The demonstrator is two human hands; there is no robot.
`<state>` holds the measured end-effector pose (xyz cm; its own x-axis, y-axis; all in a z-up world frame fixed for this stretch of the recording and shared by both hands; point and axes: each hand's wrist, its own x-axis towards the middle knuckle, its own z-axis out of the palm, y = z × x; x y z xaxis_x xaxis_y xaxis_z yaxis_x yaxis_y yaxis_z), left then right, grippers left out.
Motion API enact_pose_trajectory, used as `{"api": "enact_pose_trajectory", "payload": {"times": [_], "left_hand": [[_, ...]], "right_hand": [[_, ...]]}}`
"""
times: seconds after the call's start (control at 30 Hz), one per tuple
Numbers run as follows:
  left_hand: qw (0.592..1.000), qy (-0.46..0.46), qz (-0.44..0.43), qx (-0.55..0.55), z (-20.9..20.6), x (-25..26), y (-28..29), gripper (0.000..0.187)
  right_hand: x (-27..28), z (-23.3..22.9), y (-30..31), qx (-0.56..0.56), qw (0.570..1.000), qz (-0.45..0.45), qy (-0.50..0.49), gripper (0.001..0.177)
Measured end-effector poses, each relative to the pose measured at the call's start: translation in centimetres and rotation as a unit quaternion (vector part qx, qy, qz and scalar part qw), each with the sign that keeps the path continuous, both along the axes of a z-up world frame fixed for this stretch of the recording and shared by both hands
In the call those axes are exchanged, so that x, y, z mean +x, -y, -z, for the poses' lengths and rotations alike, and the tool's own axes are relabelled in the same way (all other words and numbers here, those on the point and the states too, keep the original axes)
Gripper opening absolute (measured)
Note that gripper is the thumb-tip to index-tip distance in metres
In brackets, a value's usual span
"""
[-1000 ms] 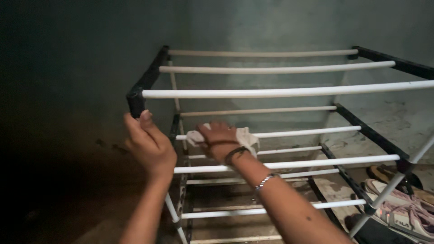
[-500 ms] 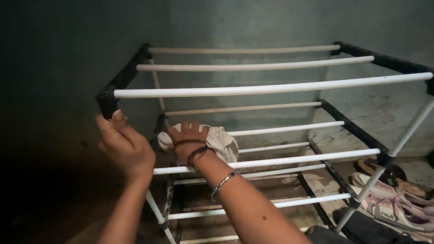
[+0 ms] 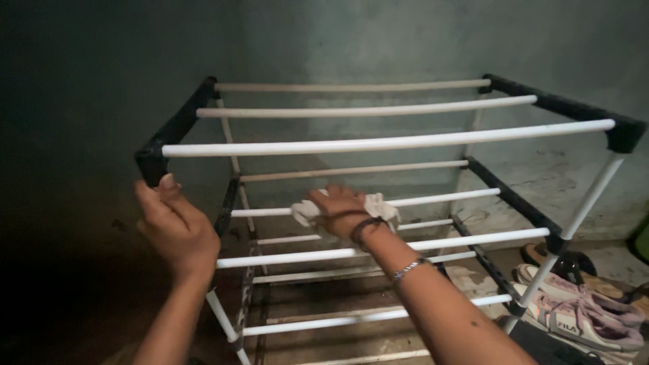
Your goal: The person wipes the horizontal bars of a white plastic drying rack with a white cloth. They systematically clean each bar from one end to the other, moving from the top level down to the lower levels. The person holds the rack steady with one hand while wiping with the other.
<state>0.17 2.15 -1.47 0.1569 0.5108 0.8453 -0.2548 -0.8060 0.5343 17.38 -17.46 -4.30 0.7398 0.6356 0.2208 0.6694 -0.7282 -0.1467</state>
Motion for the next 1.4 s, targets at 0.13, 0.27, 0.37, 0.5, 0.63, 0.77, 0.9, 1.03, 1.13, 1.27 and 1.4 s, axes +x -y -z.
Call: {"api": "enact_pose_trajectory", "payload": {"times": [0.13,0.27,0.37,0.5,0.63,0.77,0.9,1.03,1.13,1.27,1.4], "left_hand": [[1.000,-0.016,-0.001,0.001,0.4,-0.2,0.0,0.040],[0.999,-0.039,-0.011,-0.003,0.7,0.1,-0.5,0.037],[0.999,-0.034,-0.007,-0.001,0.7,0.2,-0.6,0.035],[1.000,-0.017,-0.003,0.023,0.9,0.2,-0.7,0.037],[0.999,-0.028,-0.018,0.009,0.6,0.2,-0.5,0.037],[1.000,-0.012,-0.003,-0.002,0.5,0.2,-0.3,0.036],[0.999,-0.028,-0.019,-0.019,0.7,0.4,-0.4,0.036],[1.000,0.008,-0.012,0.018,0.8,0.5,-0.5,0.036],[0.999,-0.013,0.010,-0.038,0.7,0.6,-0.4,0.036],[1.000,0.001,-0.011,-0.026,0.8,0.8,-0.4,0.039],[0.999,-0.001,0.023,-0.031,0.7,0.5,-0.4,0.039]], "right_hand": [[1.0,-0.8,4.8,-0.044,0.998,0.038,0.030,0.049],[1.6,-2.0,9.1,-0.095,0.991,0.084,0.039,0.041],[2.0,-2.3,12.0,-0.102,0.987,0.090,0.085,0.035],[2.5,-1.9,15.4,-0.095,0.977,0.145,0.127,0.030],[4.4,-1.3,18.2,-0.100,0.941,0.301,0.115,0.038],[7.0,-0.3,22.5,-0.050,0.912,0.394,0.103,0.045],[8.8,-0.2,22.7,-0.073,0.919,0.379,0.084,0.049],[7.7,-1.2,20.0,-0.130,0.936,0.321,0.060,0.044],[6.1,-2.0,16.8,-0.144,0.946,0.285,0.055,0.043],[3.4,-2.9,11.8,-0.164,0.957,0.239,0.022,0.049],[1.3,-1.9,5.6,-0.107,0.980,0.161,0.037,0.049]]}}
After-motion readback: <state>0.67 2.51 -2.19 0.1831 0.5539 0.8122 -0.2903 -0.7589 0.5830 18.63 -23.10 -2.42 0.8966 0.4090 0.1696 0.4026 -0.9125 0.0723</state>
